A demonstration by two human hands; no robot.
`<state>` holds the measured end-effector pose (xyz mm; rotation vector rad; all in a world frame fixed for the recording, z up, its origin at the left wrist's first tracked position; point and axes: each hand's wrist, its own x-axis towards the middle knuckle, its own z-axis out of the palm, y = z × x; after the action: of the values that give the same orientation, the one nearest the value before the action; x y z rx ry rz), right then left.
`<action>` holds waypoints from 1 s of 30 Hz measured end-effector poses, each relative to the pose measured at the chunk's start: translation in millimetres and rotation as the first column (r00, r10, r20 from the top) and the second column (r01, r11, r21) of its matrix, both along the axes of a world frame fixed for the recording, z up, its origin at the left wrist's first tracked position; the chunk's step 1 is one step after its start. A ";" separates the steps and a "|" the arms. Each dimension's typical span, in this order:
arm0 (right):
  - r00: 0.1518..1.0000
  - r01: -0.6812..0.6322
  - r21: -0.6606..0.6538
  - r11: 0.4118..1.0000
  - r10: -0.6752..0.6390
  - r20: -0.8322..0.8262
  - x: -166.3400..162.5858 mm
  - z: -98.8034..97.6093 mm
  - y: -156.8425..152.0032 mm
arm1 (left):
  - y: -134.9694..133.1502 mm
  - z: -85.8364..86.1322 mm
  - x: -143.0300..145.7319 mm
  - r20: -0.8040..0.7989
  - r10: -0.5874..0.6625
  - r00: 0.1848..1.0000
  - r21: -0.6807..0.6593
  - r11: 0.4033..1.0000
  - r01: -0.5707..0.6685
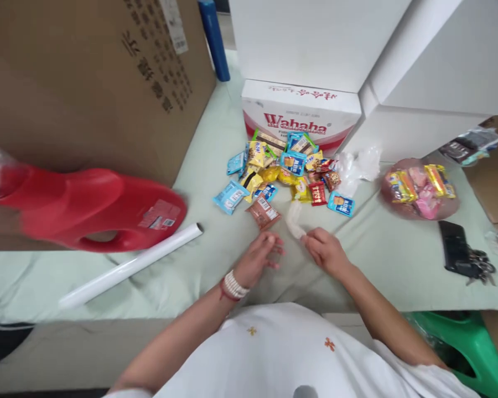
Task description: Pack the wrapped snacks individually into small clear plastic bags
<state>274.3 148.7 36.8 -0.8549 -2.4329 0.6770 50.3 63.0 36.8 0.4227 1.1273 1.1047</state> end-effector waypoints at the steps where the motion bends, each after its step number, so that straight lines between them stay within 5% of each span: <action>1: 0.999 -0.051 0.024 0.998 0.051 0.016 -1.0 -4.0 -14.5 | 10.6 -3.3 6.5 0.035 -0.008 0.999 -0.024 1.000 0.009; 7: 0.995 -0.055 0.133 0.990 0.066 -0.075 13.2 -10.4 -57.6 | 39.3 -26.7 28.0 0.046 0.166 0.985 -0.039 0.986 -0.164; 13: 0.945 0.231 -0.112 0.966 -0.250 -0.210 14.3 2.2 -59.1 | 27.7 -33.8 37.2 -0.003 0.174 0.985 0.013 0.985 -0.174; 19: 0.938 0.184 -0.311 0.932 -0.261 -0.228 -24.5 -7.0 -31.4 | 18.3 -23.1 40.6 0.077 0.049 0.996 0.032 0.998 -0.051; 21: 0.899 0.189 -0.505 0.842 -0.355 -0.256 -28.0 -8.8 -25.7 | 16.1 -24.9 34.9 0.051 0.029 0.998 0.009 1.000 -0.030; 24: 0.798 0.162 -0.790 0.592 -0.549 -0.247 -25.1 -8.1 -22.9 | 15.1 -30.7 24.9 0.020 0.054 0.998 -0.006 0.999 -0.054; 26: 0.702 0.159 -0.879 0.450 -0.678 -0.220 -19.9 -5.9 -21.9 | 15.7 -32.7 20.1 0.028 0.087 0.996 -0.008 0.996 -0.087; 30: 0.508 0.123 -0.947 0.296 -0.839 -0.196 -0.6 -1.3 -16.0 | 17.1 -28.5 12.1 0.086 0.148 0.985 -0.011 0.989 -0.148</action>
<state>273.7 132.8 35.4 -1.3664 -0.8123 1.6170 62.4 80.2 8.3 0.2882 1.0983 1.2382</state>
